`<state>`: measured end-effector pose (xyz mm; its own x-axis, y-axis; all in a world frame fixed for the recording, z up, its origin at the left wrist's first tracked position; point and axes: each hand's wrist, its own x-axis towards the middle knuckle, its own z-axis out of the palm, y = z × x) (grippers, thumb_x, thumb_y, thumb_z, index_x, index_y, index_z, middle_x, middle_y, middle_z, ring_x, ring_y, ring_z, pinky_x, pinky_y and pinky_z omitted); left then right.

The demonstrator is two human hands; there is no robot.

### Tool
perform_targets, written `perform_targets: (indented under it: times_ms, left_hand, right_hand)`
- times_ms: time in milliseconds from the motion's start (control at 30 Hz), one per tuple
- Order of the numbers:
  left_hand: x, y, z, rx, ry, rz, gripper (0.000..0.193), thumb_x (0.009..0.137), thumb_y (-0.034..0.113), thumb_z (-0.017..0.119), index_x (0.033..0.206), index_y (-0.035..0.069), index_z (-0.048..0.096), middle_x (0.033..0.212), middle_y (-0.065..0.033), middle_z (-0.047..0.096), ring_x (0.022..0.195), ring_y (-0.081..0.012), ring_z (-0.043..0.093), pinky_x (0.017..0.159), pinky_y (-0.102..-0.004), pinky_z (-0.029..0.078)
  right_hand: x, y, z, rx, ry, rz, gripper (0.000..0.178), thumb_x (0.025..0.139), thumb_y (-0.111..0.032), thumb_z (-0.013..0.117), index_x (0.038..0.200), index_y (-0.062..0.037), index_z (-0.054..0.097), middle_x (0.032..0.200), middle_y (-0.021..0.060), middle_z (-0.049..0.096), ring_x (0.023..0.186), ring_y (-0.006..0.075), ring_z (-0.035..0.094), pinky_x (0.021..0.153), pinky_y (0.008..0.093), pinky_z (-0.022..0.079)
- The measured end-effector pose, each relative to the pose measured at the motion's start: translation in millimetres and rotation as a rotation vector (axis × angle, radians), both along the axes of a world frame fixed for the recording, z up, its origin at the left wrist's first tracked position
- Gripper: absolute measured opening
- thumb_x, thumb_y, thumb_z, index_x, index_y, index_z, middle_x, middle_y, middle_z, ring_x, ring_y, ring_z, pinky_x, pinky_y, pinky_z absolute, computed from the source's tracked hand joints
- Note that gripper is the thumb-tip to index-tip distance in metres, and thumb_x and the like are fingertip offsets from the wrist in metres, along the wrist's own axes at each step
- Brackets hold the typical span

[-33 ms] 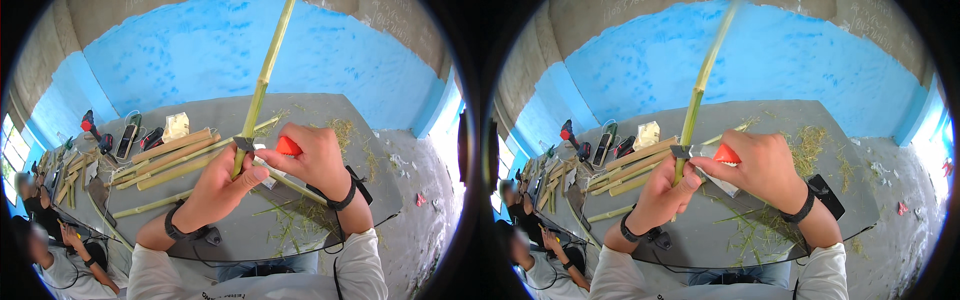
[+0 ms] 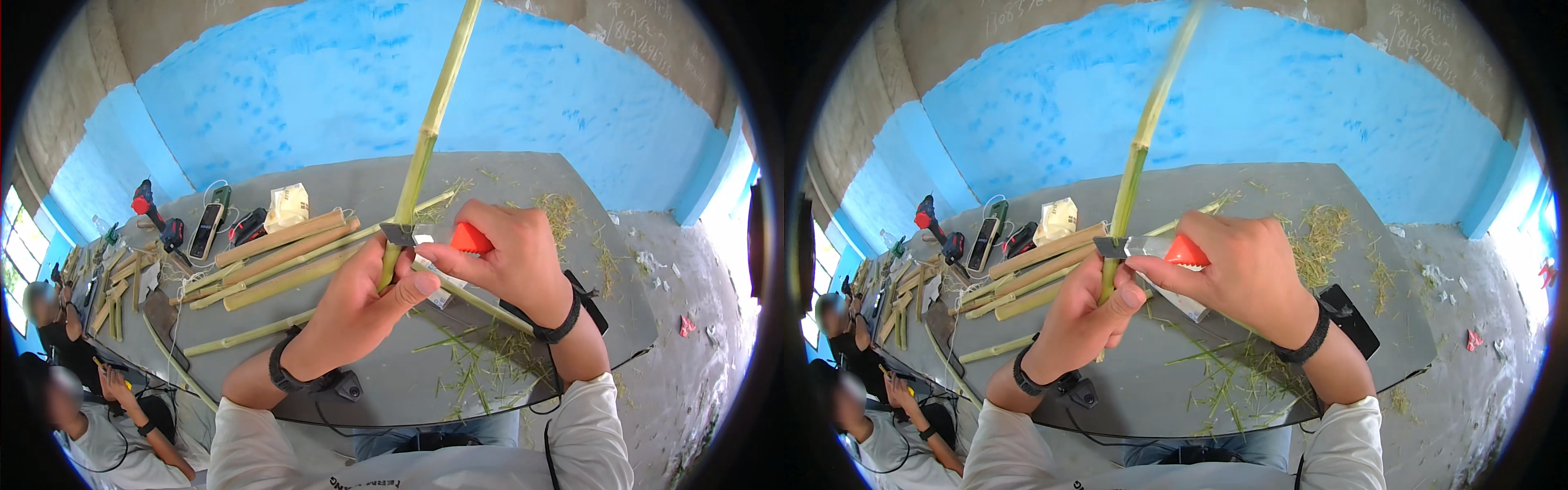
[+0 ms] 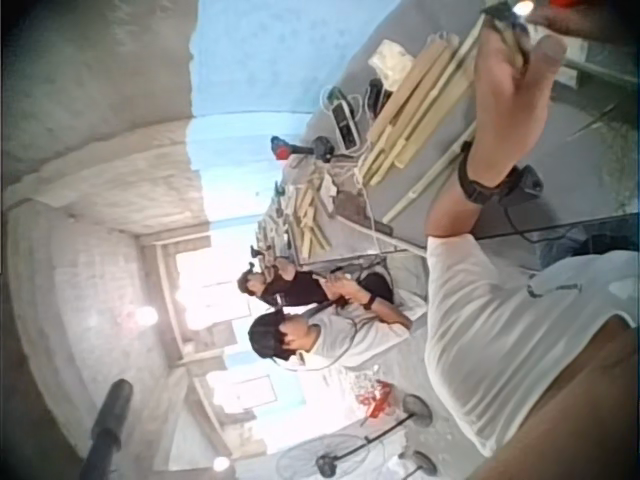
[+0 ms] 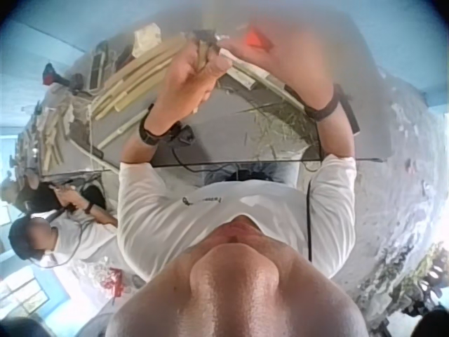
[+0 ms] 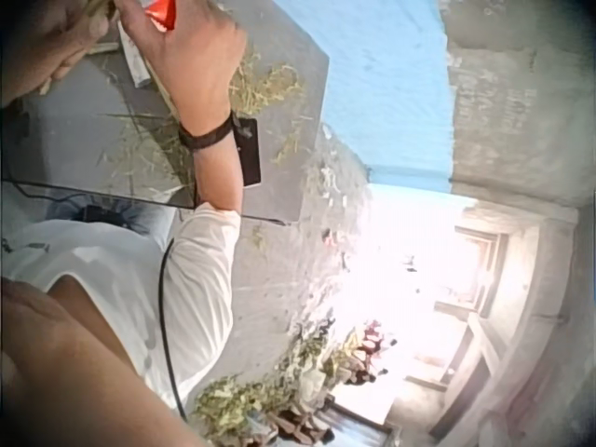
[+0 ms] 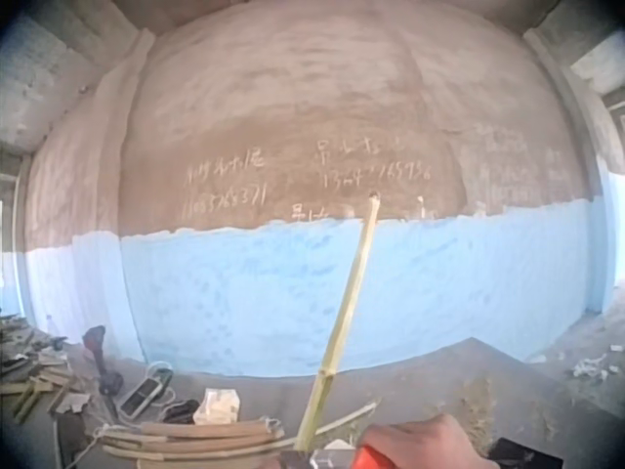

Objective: Scraping the surface of a bamboo stalk with a utility knife.

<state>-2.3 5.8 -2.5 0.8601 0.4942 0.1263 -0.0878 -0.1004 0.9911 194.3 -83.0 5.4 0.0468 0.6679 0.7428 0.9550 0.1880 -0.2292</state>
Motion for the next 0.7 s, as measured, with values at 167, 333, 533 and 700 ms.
perform_targets:
  times_ms: [167,333,533,700]
  left_hand:
    - [-4,0,2,-0.041,0.017,-0.004,0.035,0.098,0.035,0.069,0.099,0.009,0.045,0.074,0.0056,0.045,0.056,-0.0022,0.040,0.048,-0.0200,0.034]
    - [-2,-7,-3,-0.070,0.095,-0.124,0.034,0.102,0.039,0.061,0.096,0.014,0.038,0.069,0.0058,0.038,0.050,-0.0025,0.030,0.042,-0.0215,0.025]
    - [0,-3,-1,-0.057,0.048,-0.105,0.038,0.102,0.043,0.059,0.093,0.014,0.036,0.065,0.0059,0.034,0.050,-0.0028,0.028,0.042,-0.0215,0.024]
    - [2,-4,0,-0.046,0.005,-0.092,0.037,0.102,0.043,0.059,0.094,0.014,0.037,0.066,0.0057,0.035,0.049,-0.0031,0.029,0.042,-0.0216,0.025]
  right_hand:
    - [1,5,-4,0.089,-0.065,-0.013,0.046,0.076,-0.042,0.086,0.069,-0.0064,0.058,0.054,0.0072,0.051,0.046,0.0263,0.049,0.044,0.0333,0.040]
    - [40,11,5,0.347,0.067,-0.286,0.050,0.083,-0.046,0.080,0.067,-0.0056,0.057,0.051,0.0060,0.049,0.041,0.0229,0.045,0.043,0.0334,0.038]
    - [35,-4,18,0.277,0.200,-0.255,0.046,0.084,-0.042,0.081,0.067,-0.0054,0.059,0.051,0.0080,0.049,0.043,0.0238,0.041,0.044,0.0337,0.038]
    - [15,2,2,0.059,0.088,-0.005,0.051,0.079,-0.047,0.083,0.064,-0.0061,0.056,0.051,0.0072,0.049,0.043,0.0261,0.045,0.043,0.0338,0.039]
